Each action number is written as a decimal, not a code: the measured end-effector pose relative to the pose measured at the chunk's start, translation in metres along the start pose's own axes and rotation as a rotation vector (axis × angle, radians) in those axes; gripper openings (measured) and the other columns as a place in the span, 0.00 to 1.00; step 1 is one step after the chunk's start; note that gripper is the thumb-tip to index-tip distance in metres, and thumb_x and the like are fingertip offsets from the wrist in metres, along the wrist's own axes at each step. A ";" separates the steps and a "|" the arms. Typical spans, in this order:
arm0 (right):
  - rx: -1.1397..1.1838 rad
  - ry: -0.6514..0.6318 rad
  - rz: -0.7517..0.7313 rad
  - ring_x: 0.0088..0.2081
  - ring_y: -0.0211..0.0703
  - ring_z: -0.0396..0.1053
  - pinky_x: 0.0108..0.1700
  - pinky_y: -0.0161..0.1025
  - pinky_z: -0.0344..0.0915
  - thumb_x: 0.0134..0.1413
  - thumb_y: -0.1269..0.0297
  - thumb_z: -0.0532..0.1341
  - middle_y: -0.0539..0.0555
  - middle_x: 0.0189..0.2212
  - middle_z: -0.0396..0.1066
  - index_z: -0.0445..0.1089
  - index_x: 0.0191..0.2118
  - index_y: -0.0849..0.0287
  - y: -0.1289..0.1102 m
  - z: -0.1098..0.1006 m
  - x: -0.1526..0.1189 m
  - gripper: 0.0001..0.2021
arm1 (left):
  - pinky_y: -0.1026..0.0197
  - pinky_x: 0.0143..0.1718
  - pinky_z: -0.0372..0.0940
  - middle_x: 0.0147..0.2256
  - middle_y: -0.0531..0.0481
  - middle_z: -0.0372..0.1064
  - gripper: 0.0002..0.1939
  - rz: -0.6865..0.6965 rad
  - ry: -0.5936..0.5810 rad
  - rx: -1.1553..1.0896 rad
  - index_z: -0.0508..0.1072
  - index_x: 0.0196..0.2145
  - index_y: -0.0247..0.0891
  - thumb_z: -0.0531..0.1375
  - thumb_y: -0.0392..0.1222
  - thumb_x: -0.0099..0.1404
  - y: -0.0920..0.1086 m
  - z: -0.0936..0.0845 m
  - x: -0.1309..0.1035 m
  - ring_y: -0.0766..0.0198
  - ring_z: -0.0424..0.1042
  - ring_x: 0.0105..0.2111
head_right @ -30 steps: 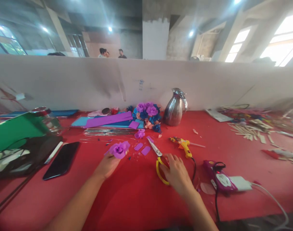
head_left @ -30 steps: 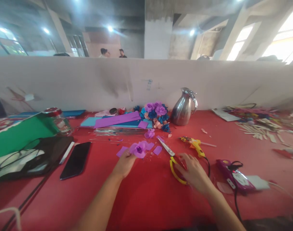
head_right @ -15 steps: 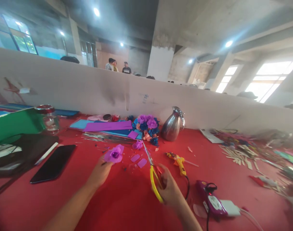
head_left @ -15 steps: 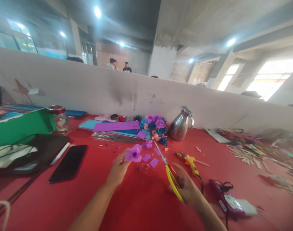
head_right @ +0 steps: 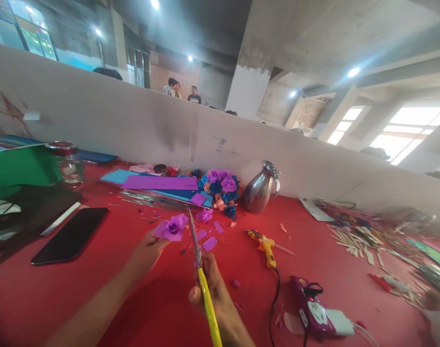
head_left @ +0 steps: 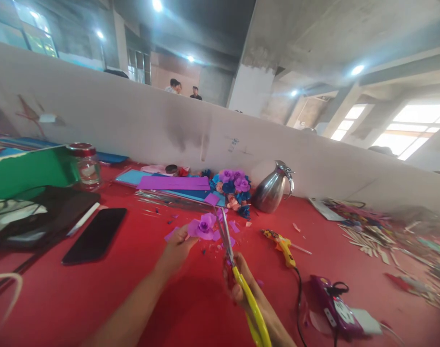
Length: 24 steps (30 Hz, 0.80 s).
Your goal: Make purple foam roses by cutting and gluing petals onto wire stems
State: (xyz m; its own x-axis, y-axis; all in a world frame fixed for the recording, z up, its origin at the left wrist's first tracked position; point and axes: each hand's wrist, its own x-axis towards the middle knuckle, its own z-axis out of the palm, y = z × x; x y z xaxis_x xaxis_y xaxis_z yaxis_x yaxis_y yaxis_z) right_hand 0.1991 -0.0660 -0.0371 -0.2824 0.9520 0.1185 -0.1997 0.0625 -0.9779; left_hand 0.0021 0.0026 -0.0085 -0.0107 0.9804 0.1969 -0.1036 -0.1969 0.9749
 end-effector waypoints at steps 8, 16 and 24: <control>0.012 0.000 -0.023 0.28 0.35 0.55 0.30 0.32 0.58 0.44 0.45 0.65 0.50 0.33 0.61 0.65 0.49 0.47 -0.021 0.016 0.010 0.26 | 0.56 0.47 0.63 0.34 0.48 0.77 0.12 -0.022 -0.061 -0.098 0.78 0.35 0.39 0.62 0.45 0.54 -0.003 -0.001 -0.004 0.53 0.72 0.43; -0.025 0.030 0.025 0.24 0.32 0.52 0.26 0.31 0.56 0.40 0.47 0.68 0.47 0.30 0.57 0.65 0.44 0.48 -0.045 0.029 0.010 0.24 | 0.57 0.44 0.64 0.35 0.48 0.77 0.09 -0.015 -0.064 -0.160 0.78 0.32 0.38 0.63 0.43 0.53 -0.001 0.002 -0.006 0.55 0.72 0.41; -0.074 0.051 0.000 0.20 0.28 0.45 0.19 0.28 0.47 0.46 0.49 0.65 0.45 0.27 0.54 0.63 0.46 0.50 -0.037 0.025 0.011 0.23 | 0.56 0.47 0.63 0.34 0.47 0.77 0.09 -0.042 -0.065 -0.176 0.78 0.31 0.38 0.65 0.43 0.51 -0.002 0.002 -0.006 0.53 0.72 0.43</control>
State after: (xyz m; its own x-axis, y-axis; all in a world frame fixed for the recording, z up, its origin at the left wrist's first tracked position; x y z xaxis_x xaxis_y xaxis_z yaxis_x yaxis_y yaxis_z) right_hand 0.1798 -0.0654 0.0043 -0.2338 0.9658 0.1119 -0.1293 0.0832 -0.9881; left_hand 0.0041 -0.0025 -0.0114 0.0610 0.9838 0.1684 -0.2753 -0.1456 0.9503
